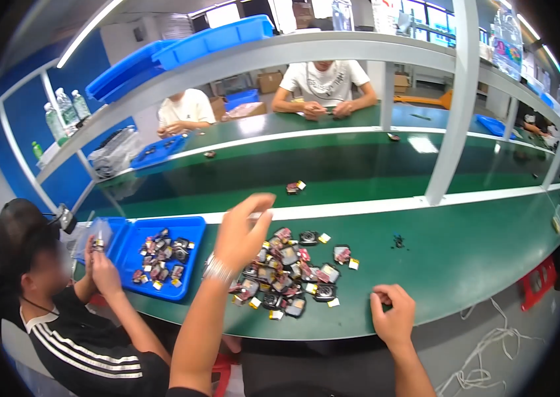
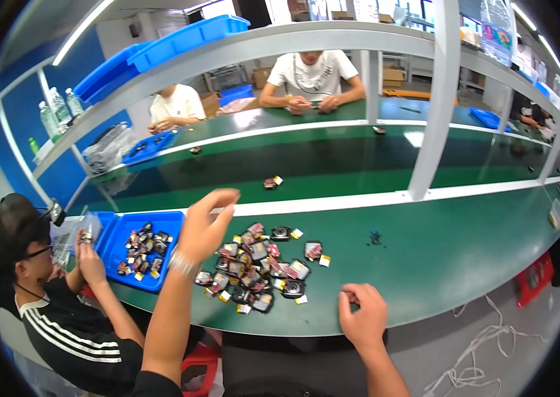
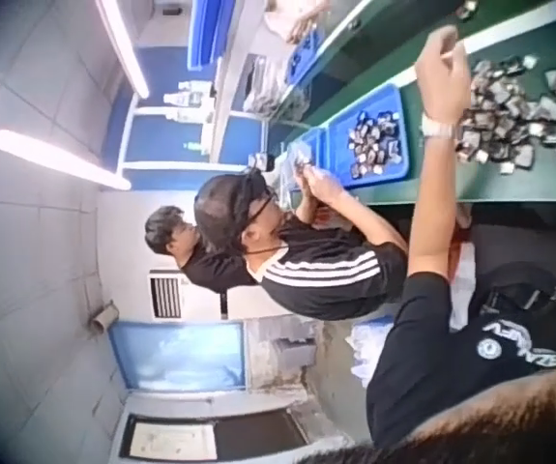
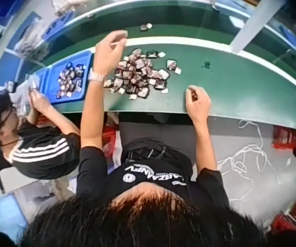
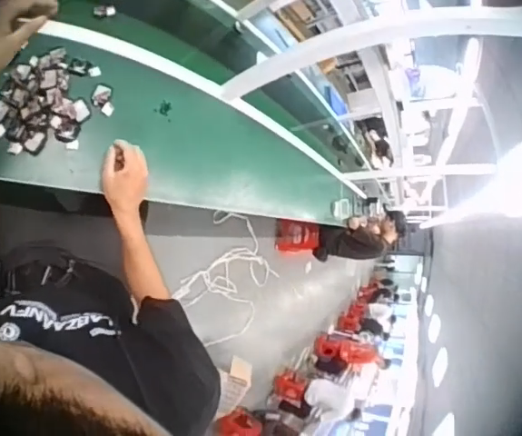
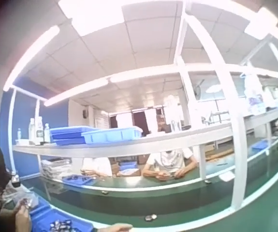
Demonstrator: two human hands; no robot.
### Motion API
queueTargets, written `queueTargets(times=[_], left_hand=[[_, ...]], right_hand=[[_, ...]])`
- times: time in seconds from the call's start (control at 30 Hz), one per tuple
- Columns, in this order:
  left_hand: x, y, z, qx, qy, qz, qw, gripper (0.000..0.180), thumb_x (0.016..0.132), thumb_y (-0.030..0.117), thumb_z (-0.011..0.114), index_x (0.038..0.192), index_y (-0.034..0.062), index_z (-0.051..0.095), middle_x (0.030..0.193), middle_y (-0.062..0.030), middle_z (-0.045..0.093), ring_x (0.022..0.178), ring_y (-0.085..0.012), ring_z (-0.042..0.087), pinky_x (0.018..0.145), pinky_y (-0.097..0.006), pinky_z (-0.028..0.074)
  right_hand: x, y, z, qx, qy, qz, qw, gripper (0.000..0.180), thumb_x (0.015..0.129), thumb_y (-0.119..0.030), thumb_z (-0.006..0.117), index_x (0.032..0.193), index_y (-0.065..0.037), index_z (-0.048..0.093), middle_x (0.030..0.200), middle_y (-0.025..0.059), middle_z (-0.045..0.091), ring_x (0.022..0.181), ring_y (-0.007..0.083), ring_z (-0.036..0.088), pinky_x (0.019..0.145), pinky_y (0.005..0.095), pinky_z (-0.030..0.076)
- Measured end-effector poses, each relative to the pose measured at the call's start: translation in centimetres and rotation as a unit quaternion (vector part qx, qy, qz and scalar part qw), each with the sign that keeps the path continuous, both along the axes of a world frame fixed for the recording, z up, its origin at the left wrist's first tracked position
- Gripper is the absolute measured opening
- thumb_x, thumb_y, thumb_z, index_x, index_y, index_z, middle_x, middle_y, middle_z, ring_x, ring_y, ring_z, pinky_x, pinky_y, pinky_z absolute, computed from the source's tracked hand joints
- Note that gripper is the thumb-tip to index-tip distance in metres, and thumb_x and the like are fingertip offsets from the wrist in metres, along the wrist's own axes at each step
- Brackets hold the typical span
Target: Assembling small electronic components on a factory production line.
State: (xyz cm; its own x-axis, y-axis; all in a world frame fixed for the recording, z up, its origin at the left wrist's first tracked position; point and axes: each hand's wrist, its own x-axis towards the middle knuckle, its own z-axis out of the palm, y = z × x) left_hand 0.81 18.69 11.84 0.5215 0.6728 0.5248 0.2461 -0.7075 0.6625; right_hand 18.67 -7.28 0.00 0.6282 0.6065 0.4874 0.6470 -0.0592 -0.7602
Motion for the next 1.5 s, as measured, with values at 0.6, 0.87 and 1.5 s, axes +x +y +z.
queueTargets(times=[0.6, 0.87, 1.5], left_hand=[[-11.7, -20.8, -15.2, -0.268, -0.004, -0.088, 0.959, 0.013, 0.093, 0.001, 0.065, 0.099, -0.004, 0.076, 0.093, -0.0129, 0.078, 0.088, -0.0197, 0.077, 0.081, -0.03, 0.06], [-10.2, -20.2, -16.5, -0.466, -0.138, -0.169, 0.857, 0.028, 0.103, 0.005, 0.058, 0.127, -0.0085, 0.059, 0.114, -0.0209, 0.072, 0.094, -0.0224, 0.074, 0.084, -0.033, 0.062], [-4.6, -20.0, -12.6, -0.539, -0.232, -0.172, 0.792, 0.034, 0.102, 0.001, 0.058, 0.134, -0.0097, 0.055, 0.115, -0.0222, 0.07, 0.102, -0.0257, 0.072, 0.088, -0.038, 0.064]], right_hand=[[5.4, 9.4, 3.7, -0.267, -0.116, 0.204, 0.935, 0.06, 0.084, -0.016, 0.076, 0.139, -0.003, 0.057, 0.134, 0.0156, 0.063, 0.124, 0.0337, 0.056, 0.109, 0.0439, 0.044], [2.4, 3.6, 5.2, -0.145, -0.105, 0.262, 0.948, 0.061, 0.078, -0.011, 0.082, 0.134, -0.005, 0.06, 0.124, 0.0137, 0.067, 0.108, 0.0307, 0.062, 0.093, 0.039, 0.053], [-3.8, -2.5, 5.5, -0.109, -0.232, 0.333, 0.907, 0.033, 0.079, -0.01, 0.08, 0.111, -0.011, 0.071, 0.132, 0.0082, 0.063, 0.11, 0.0301, 0.063, 0.089, 0.0417, 0.054]])
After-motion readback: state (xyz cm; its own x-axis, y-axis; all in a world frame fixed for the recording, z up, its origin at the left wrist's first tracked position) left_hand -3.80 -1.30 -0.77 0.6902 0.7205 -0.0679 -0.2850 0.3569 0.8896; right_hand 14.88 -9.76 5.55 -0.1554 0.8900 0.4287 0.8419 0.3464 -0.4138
